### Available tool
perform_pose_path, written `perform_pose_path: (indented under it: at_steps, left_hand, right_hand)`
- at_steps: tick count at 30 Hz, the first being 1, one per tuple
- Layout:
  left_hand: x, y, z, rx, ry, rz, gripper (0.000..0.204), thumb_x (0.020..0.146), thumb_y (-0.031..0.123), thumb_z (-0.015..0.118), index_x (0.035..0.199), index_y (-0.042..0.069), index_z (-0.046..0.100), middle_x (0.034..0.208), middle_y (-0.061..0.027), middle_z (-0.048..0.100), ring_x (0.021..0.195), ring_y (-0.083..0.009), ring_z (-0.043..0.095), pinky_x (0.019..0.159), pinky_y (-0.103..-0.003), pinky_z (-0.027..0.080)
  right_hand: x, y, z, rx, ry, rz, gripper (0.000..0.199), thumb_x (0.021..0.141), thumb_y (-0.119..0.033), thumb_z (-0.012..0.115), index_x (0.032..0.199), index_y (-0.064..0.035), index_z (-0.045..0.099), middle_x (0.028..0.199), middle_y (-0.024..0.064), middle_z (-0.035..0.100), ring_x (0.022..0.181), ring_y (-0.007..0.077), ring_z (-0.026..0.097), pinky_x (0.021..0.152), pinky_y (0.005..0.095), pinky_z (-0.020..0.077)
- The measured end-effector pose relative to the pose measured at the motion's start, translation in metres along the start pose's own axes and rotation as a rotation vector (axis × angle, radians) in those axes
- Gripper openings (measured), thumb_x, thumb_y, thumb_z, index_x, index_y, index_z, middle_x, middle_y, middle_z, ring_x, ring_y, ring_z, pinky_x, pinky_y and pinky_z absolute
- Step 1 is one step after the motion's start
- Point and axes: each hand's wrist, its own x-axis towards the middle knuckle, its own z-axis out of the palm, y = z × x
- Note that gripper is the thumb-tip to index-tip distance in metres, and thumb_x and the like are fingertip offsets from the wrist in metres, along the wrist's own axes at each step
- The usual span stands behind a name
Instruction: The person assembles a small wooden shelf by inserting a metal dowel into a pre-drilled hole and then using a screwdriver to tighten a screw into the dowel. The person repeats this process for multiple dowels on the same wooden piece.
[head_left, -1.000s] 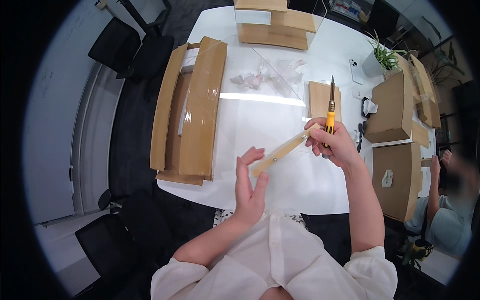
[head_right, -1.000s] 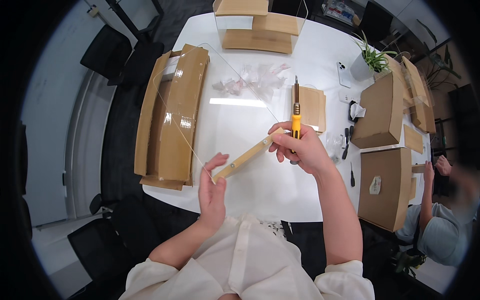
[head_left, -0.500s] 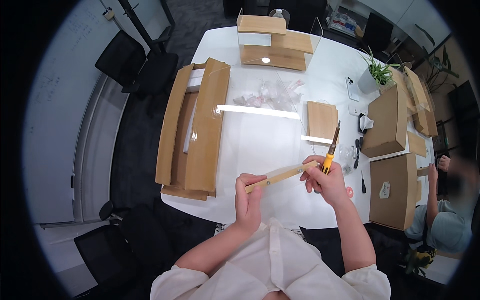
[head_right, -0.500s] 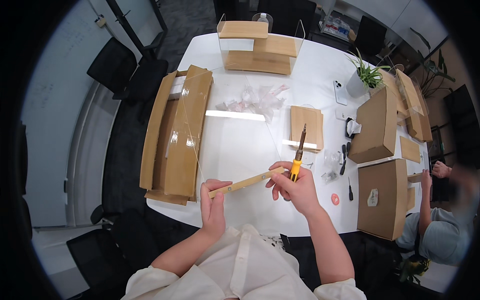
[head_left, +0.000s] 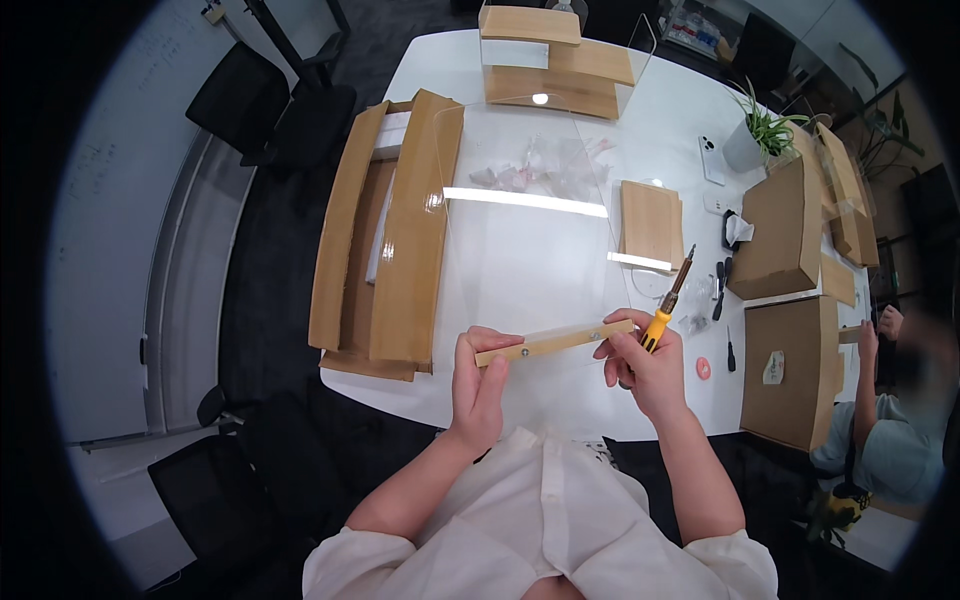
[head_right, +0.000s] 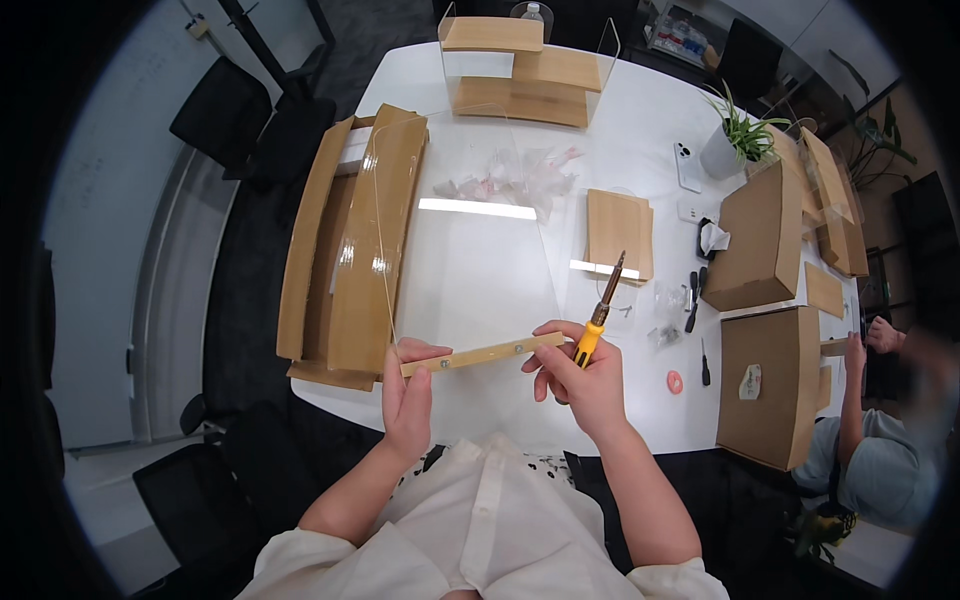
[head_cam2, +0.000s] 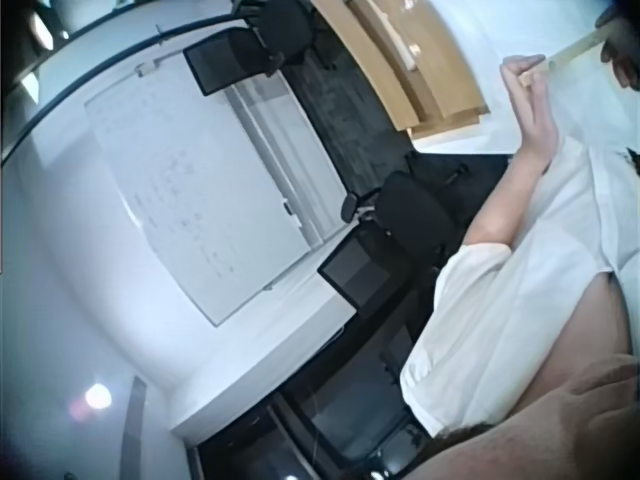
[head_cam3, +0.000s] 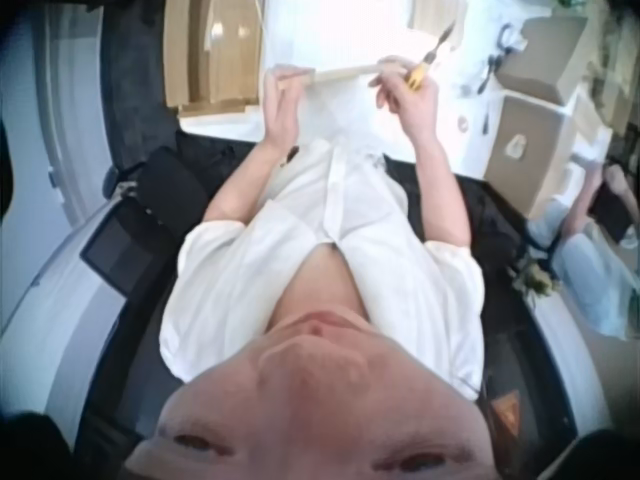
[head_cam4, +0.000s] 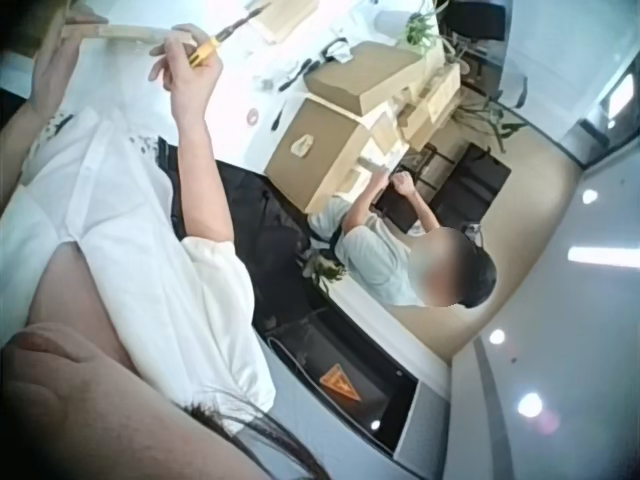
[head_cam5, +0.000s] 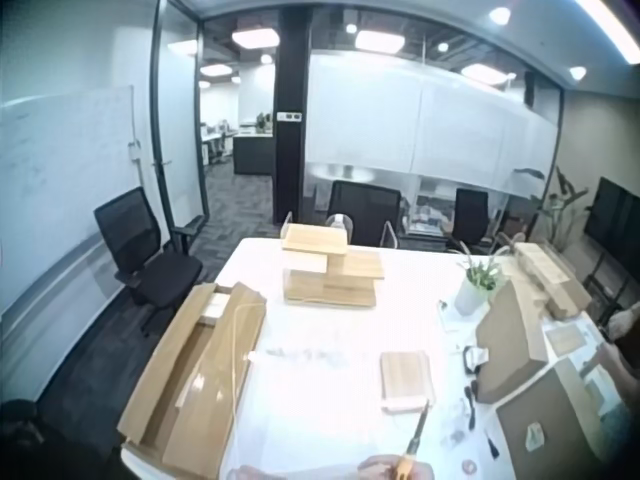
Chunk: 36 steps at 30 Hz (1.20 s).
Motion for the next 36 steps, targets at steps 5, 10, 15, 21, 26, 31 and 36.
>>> perform_pose_path:
  at_steps: [5, 10, 15, 21, 26, 31, 36]
  left_hand:
    - [0.007, 0.010, 0.004, -0.087, 0.040, -0.061, 0.015, 0.104, 0.010, 0.045, 0.113, 0.001, 0.052, 0.116, -0.0124, 0.060, 0.109, -0.0164, 0.054, 0.098, -0.031, 0.041]
    - [0.010, 0.011, 0.012, -0.091, 0.102, -0.088, 0.008, 0.106, 0.011, 0.051, 0.110, 0.004, 0.050, 0.115, -0.0084, 0.059, 0.104, -0.0113, 0.053, 0.090, -0.025, 0.043]
    - [0.007, 0.008, 0.012, -0.056, 0.114, -0.066, 0.008, 0.106, 0.009, 0.050, 0.109, 0.002, 0.050, 0.112, -0.0101, 0.060, 0.100, -0.0113, 0.052, 0.090, -0.026, 0.042]
    - [0.008, 0.011, 0.013, -0.040, 0.123, -0.066, 0.008, 0.106, 0.011, 0.052, 0.107, 0.003, 0.049, 0.110, -0.0089, 0.057, 0.094, -0.0102, 0.051, 0.085, -0.026, 0.044]
    - [0.009, 0.010, 0.012, -0.044, 0.109, -0.033, 0.009, 0.106, 0.010, 0.053, 0.107, 0.003, 0.049, 0.110, -0.0093, 0.058, 0.093, -0.0103, 0.052, 0.083, -0.026, 0.045]
    - [0.011, 0.010, 0.014, -0.066, 0.107, -0.016, 0.009, 0.105, 0.008, 0.054, 0.108, 0.002, 0.049, 0.108, -0.0095, 0.058, 0.090, -0.0103, 0.053, 0.079, -0.025, 0.045]
    - [0.010, 0.008, 0.014, -0.036, 0.131, -0.023, 0.008, 0.104, 0.007, 0.056, 0.107, 0.002, 0.051, 0.104, -0.0084, 0.059, 0.087, -0.0098, 0.054, 0.073, -0.023, 0.044]
  right_hand:
    - [0.002, -0.002, 0.003, 0.013, 0.032, 0.009, 0.018, 0.097, -0.006, 0.062, 0.114, 0.0012, 0.066, 0.078, 0.0138, 0.071, 0.048, 0.0139, 0.060, 0.039, 0.0202, 0.0313]
    - [0.004, -0.002, 0.004, 0.028, 0.019, 0.005, 0.018, 0.098, -0.007, 0.063, 0.114, 0.0007, 0.066, 0.079, 0.0134, 0.071, 0.048, 0.0139, 0.061, 0.039, 0.0198, 0.0316]
    - [0.003, -0.002, 0.004, 0.003, 0.016, -0.001, 0.018, 0.099, -0.008, 0.061, 0.115, -0.0003, 0.065, 0.079, 0.0126, 0.071, 0.049, 0.0130, 0.060, 0.040, 0.0196, 0.0298]
    - [-0.004, -0.016, 0.009, -0.132, 0.032, -0.016, 0.023, 0.102, -0.010, 0.058, 0.124, -0.0018, 0.059, 0.079, 0.0110, 0.070, 0.050, 0.0074, 0.053, 0.043, 0.0195, 0.0289]
    - [-0.019, -0.029, -0.009, -0.375, 0.133, -0.222, 0.027, 0.107, -0.012, 0.051, 0.132, -0.0041, 0.041, 0.089, 0.0074, 0.066, 0.059, 0.0054, 0.047, 0.052, 0.0200, 0.0369]
    - [-0.053, -0.114, 0.008, -1.326, -0.081, -0.620, 0.021, 0.091, 0.000, 0.069, 0.112, -0.0020, 0.064, 0.094, 0.0094, 0.065, 0.078, 0.0166, 0.064, 0.068, 0.0269, 0.0504]
    - [-0.054, -0.164, 0.041, -1.872, -0.378, -1.142, 0.032, 0.074, -0.004, 0.075, 0.106, -0.0020, 0.071, 0.095, 0.0055, 0.065, 0.080, 0.0168, 0.062, 0.062, 0.0290, 0.0456]
